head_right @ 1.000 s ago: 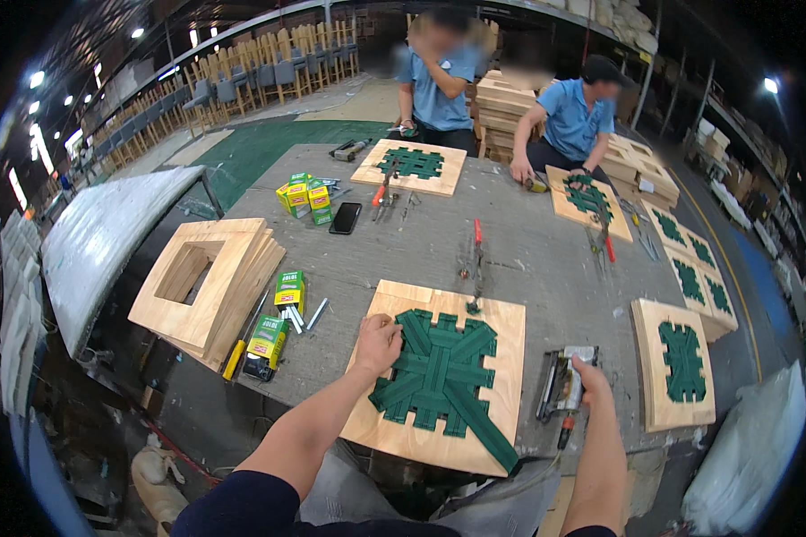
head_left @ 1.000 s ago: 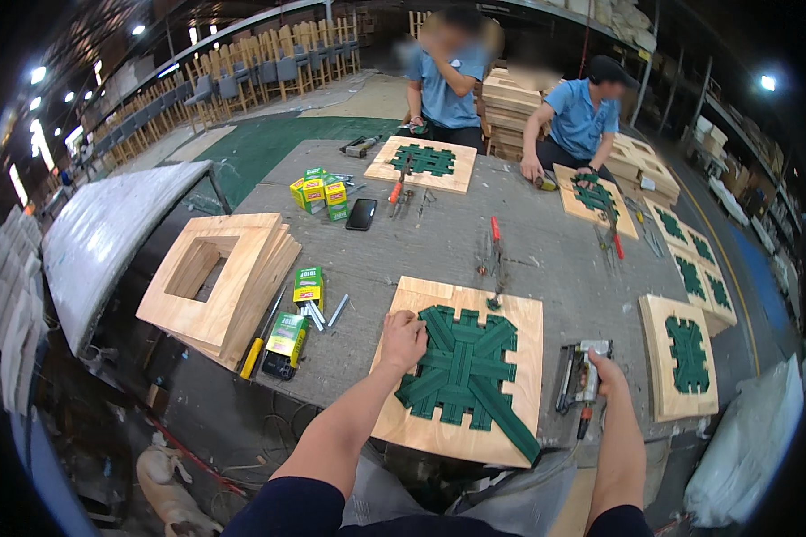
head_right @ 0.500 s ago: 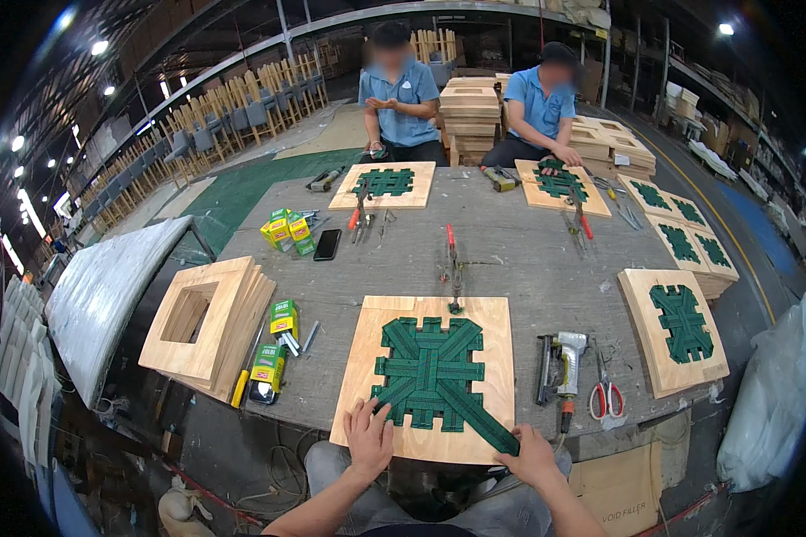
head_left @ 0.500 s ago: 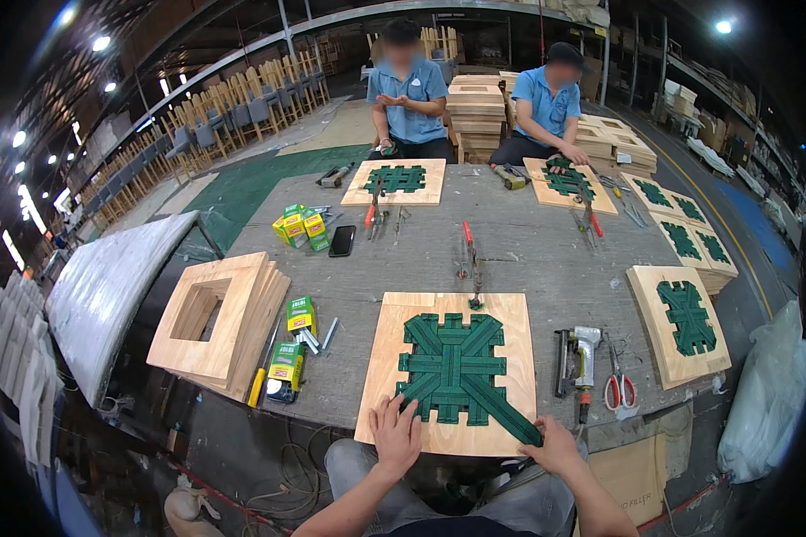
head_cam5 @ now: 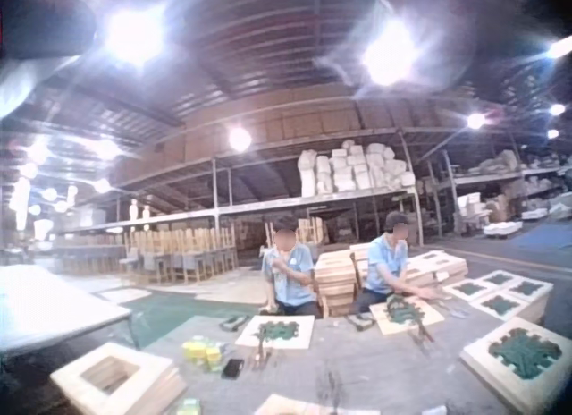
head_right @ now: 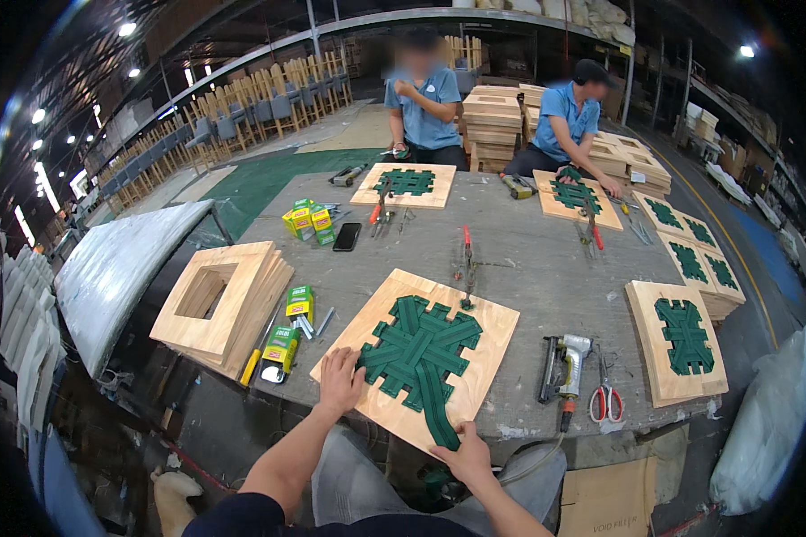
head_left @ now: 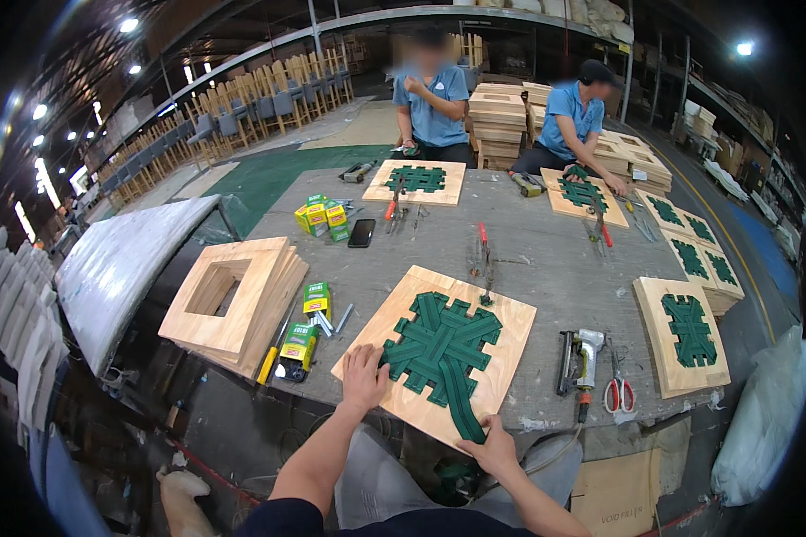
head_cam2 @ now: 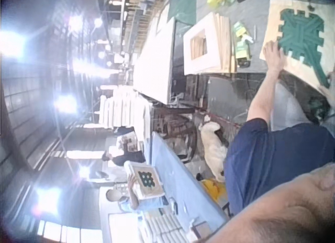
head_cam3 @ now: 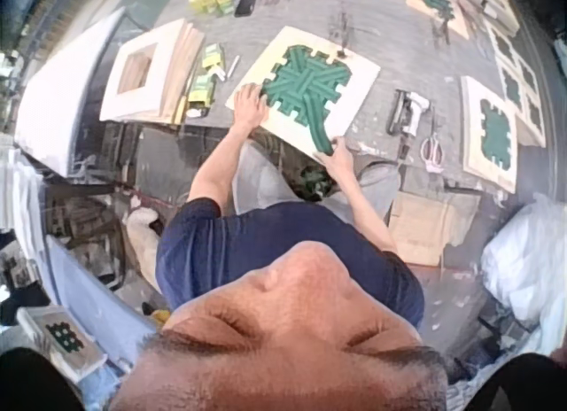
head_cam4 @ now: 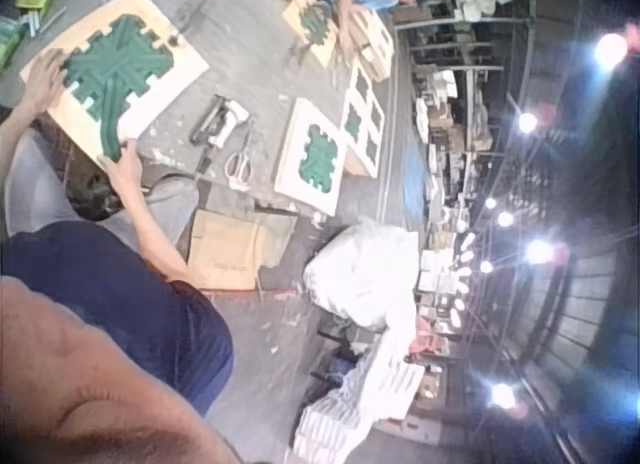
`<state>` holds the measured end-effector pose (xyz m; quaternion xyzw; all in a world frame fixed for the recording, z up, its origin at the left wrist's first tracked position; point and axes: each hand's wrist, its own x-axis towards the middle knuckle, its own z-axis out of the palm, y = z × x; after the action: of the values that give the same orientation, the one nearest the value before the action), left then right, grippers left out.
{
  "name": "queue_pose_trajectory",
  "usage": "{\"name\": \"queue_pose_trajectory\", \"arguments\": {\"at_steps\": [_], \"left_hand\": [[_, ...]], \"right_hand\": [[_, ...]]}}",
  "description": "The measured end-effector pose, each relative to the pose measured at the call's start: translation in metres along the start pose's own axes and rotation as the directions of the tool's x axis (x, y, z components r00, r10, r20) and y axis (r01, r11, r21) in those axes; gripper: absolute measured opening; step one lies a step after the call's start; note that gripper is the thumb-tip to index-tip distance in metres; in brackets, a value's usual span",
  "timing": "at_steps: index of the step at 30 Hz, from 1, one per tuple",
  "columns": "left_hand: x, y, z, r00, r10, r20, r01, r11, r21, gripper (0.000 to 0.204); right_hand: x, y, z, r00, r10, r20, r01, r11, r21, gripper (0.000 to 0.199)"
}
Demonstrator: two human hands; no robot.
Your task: The person weaves green plastic bands into a crisscross pattern on a square wooden board. They use a staple gun to secure the bands at various points and scissors to trim excess material. The person works on one board at a time, completing the pattern before moving to the next.
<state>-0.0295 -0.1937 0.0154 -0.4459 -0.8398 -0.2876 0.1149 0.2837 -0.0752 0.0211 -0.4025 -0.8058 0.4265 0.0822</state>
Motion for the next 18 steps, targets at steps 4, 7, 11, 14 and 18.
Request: {"name": "queue_pose_trajectory", "arguments": {"at_steps": [4,7,11,14,18], "left_hand": [[-0.003,0.001,-0.008,0.996,-0.049,-0.073,0.054,0.995,0.079,0.041],[-0.026,0.045,-0.004,0.986,-0.162,-0.036,0.151,0.966,-0.21,0.032],[-0.093,0.114,0.006,0.656,-0.323,0.682,0.744,0.43,-0.511,0.034],[-0.124,0.158,-0.003,0.339,-0.001,0.941,0.932,0.137,-0.336,0.053],[-0.129,0.178,0.004,0.35,0.091,0.932,0.936,-0.006,-0.351,0.051]], "right_hand": [[-0.001,-0.004,0.007,0.999,-0.02,-0.037,0.021,0.999,0.024,0.077],[-0.015,0.017,0.007,0.992,0.007,-0.128,0.0,0.998,0.055,0.061],[-0.029,0.042,0.01,0.974,0.118,0.194,-0.21,0.79,0.576,0.03],[-0.058,0.043,-0.007,0.966,0.077,0.246,-0.204,0.811,0.549,0.025],[-0.105,0.016,-0.026,0.96,-0.003,0.281,-0.156,0.826,0.541,0.027]]}}
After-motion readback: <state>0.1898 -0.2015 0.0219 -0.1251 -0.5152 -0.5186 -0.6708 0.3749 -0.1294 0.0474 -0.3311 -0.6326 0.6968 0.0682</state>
